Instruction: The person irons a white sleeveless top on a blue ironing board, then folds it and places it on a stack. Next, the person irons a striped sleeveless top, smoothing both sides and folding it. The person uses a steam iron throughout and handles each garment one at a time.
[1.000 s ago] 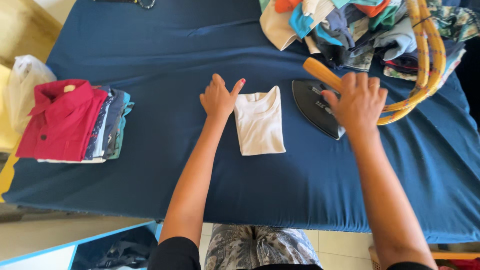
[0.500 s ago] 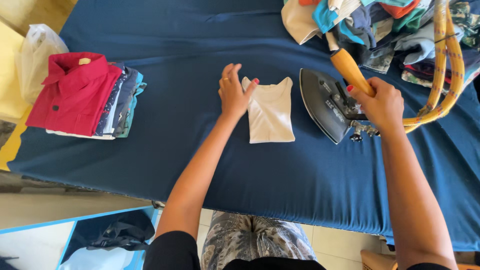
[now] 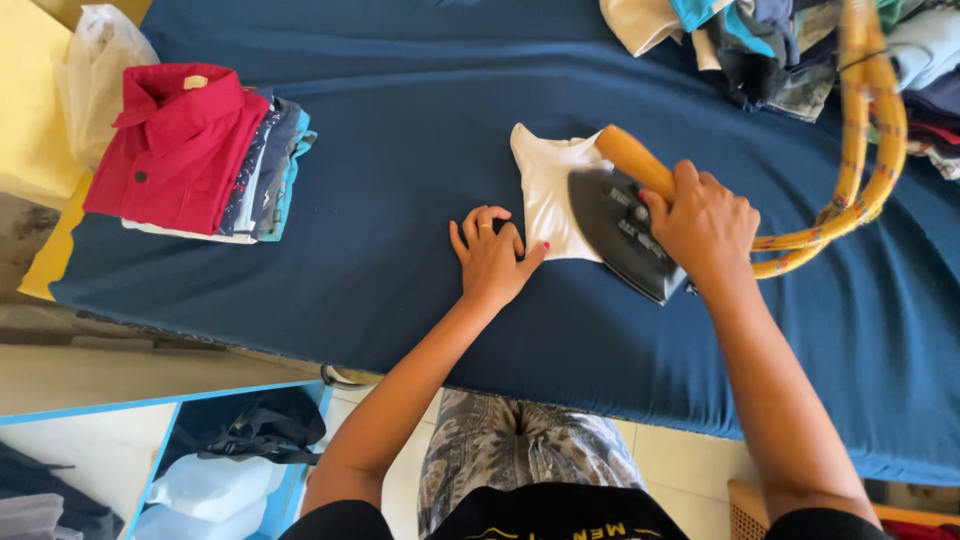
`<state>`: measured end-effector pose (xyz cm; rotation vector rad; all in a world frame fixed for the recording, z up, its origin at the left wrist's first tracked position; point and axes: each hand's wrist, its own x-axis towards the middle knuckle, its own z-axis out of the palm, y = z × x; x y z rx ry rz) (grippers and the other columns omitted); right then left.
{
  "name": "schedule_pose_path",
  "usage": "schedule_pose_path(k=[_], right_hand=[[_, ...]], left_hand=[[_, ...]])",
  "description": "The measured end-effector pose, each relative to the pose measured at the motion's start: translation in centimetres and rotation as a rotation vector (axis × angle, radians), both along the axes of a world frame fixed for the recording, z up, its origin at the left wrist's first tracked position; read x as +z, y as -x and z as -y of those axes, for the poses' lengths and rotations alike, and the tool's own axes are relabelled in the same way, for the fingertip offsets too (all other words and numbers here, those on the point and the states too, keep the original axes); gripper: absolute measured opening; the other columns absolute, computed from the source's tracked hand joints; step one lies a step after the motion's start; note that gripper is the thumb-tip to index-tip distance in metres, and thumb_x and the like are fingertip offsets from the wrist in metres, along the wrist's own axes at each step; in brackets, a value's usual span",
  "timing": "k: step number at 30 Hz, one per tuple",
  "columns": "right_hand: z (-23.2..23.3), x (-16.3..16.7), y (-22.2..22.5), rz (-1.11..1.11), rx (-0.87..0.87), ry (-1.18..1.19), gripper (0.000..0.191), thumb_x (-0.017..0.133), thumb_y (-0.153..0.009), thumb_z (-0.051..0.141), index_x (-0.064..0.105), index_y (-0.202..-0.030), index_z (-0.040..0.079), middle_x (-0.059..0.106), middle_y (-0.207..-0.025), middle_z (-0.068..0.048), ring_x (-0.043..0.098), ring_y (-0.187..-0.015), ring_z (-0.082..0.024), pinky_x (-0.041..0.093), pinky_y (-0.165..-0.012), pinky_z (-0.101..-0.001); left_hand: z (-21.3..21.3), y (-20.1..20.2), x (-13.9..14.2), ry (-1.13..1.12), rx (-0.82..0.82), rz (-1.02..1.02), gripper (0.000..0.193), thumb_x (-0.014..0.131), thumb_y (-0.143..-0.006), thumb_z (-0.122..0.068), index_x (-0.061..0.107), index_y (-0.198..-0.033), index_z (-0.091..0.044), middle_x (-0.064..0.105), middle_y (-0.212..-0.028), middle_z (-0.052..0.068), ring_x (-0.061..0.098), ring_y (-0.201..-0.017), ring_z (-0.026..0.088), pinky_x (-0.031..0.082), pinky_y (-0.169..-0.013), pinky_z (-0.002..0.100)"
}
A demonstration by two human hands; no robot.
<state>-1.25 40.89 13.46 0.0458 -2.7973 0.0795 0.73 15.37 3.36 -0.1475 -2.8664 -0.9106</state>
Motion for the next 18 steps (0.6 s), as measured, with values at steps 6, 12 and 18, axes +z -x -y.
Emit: schedule_pose_path(k=[6, 12, 18], right_hand=[[-1.2, 1.3, -0.2, 0.056, 0.244, 0.080, 0.042, 0.073, -0.096, 0.055, 0.070, -0.097, 0.013, 0.071, -0.078, -0.011, 0.069, -0.072, -0.037, 0.053, -0.063, -0.0502], [0.6, 0.1, -1.8, -0.097, 0.262, 0.078, 0.042, 0.070, -0.096, 0.055, 0.070, -0.095, 0.013, 0.072, -0.080, -0.009, 0.069, -0.066, -0.035, 0.051, -0.055, -0.0469], [4.3, -0.7, -1.5, -0.254, 0.066, -0.040, 0.049, 0.068, -0.103, 0.056, 0.060, -0.087, 0.010, 0.067, -0.073, -0.008, 0.068, -0.058, -0.030, 0.050, -0.050, -0.0424]], left_hand=[[0.2, 0.0, -0.4, -0.170, 0.016, -0.123, 0.033, 0.083, -0.077, -0.036, 0.069, -0.058, -0.014, 0.058, -0.126, 0.003, 0.037, -0.136, 0.030, 0.004, -0.117, 0.067], [1.1, 0.4, -0.7, -0.173, -0.036, -0.080, 0.032, 0.088, -0.071, -0.038, 0.071, -0.057, -0.015, 0.059, -0.125, 0.000, 0.038, -0.134, 0.028, 0.007, -0.118, 0.063], [1.8, 0.3, -0.7, -0.181, -0.063, -0.056, 0.032, 0.090, -0.069, -0.039, 0.073, -0.057, -0.015, 0.059, -0.125, 0.001, 0.038, -0.134, 0.029, 0.007, -0.117, 0.062]])
